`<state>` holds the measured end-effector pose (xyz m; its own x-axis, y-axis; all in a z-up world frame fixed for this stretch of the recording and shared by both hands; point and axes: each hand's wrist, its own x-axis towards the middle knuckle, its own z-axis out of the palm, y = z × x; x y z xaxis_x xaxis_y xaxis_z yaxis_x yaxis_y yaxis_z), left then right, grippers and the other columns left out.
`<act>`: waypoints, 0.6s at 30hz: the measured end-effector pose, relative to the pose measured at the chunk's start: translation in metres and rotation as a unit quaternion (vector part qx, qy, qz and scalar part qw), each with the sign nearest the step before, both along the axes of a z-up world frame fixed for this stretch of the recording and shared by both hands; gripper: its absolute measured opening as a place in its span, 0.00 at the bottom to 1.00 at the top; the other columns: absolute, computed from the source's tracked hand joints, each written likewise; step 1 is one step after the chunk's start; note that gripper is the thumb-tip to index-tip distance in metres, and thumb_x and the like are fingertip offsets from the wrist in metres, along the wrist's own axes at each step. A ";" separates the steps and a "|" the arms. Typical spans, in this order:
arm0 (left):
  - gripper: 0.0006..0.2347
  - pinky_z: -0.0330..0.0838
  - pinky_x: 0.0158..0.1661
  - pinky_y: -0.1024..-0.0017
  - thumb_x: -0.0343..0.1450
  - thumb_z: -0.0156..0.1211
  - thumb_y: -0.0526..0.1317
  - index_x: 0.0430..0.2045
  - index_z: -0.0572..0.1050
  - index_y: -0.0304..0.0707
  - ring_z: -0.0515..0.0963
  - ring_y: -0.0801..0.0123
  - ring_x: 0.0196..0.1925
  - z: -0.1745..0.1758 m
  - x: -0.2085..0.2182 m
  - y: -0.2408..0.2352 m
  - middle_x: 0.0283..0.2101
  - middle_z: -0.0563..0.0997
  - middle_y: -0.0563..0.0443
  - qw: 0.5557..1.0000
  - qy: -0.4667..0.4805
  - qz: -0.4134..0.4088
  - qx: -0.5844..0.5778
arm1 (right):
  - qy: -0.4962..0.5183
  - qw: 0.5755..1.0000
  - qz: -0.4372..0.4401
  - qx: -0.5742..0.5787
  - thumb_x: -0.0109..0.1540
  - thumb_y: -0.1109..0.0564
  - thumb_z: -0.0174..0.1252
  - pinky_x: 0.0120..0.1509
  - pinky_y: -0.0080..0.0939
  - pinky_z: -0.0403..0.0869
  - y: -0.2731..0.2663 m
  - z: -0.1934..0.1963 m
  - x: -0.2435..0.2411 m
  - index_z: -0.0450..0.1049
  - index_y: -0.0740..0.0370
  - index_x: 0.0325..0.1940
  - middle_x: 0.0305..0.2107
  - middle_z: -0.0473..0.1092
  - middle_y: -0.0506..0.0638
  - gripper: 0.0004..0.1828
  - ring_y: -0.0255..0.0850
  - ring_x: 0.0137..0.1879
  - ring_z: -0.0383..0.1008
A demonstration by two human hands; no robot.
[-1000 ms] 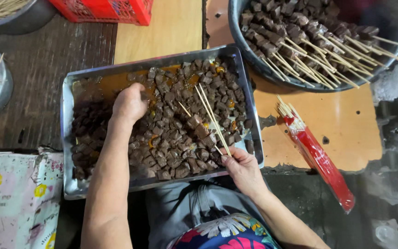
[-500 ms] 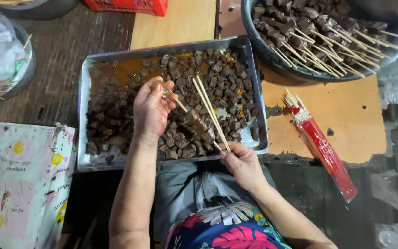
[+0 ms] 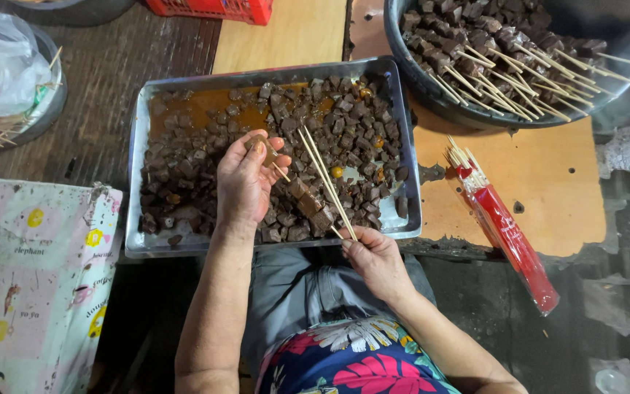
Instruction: The person threads cooked meat cubes onto wooden skewers by hand, picking pieces from a metal tray and placing the completed skewers into a bucket.
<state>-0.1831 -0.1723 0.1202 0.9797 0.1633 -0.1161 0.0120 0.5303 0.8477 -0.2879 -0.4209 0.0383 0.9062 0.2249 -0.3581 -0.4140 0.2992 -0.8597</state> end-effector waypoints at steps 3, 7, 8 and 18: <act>0.12 0.81 0.40 0.65 0.78 0.51 0.35 0.54 0.70 0.29 0.84 0.61 0.41 -0.007 -0.002 -0.001 0.46 0.81 0.39 1.000 0.007 -0.004 0.006 | 0.032 0.998 0.002 0.045 0.65 0.64 0.58 0.25 0.26 0.59 0.005 -0.003 0.002 0.79 0.64 0.48 0.25 0.72 0.44 0.08 0.26 0.23 0.61; 0.11 0.83 0.42 0.65 0.78 0.51 0.36 0.52 0.71 0.30 0.85 0.58 0.42 -0.017 -0.006 -0.007 0.45 0.82 0.39 1.000 0.017 -0.005 -0.002 | 0.067 0.996 0.011 0.053 0.66 0.63 0.57 0.22 0.27 0.58 0.012 -0.003 0.002 0.78 0.65 0.47 0.24 0.71 0.45 0.07 0.27 0.21 0.60; 0.10 0.83 0.43 0.64 0.78 0.51 0.35 0.51 0.72 0.30 0.86 0.58 0.42 -0.019 -0.007 -0.009 0.45 0.82 0.39 1.000 0.019 -0.004 -0.004 | 0.070 0.995 0.014 0.065 0.66 0.63 0.57 0.22 0.28 0.58 0.014 -0.004 0.001 0.78 0.65 0.46 0.25 0.70 0.45 0.07 0.27 0.21 0.60; 0.10 0.77 0.23 0.72 0.79 0.39 0.41 0.50 0.64 0.37 0.81 0.66 0.25 -0.021 -0.018 -0.047 0.31 0.80 0.45 0.997 0.051 0.046 0.047 | 0.102 0.991 -0.007 0.089 0.65 0.64 0.56 0.18 0.29 0.54 0.033 -0.002 0.000 0.77 0.63 0.46 0.24 0.69 0.46 0.07 0.28 0.17 0.56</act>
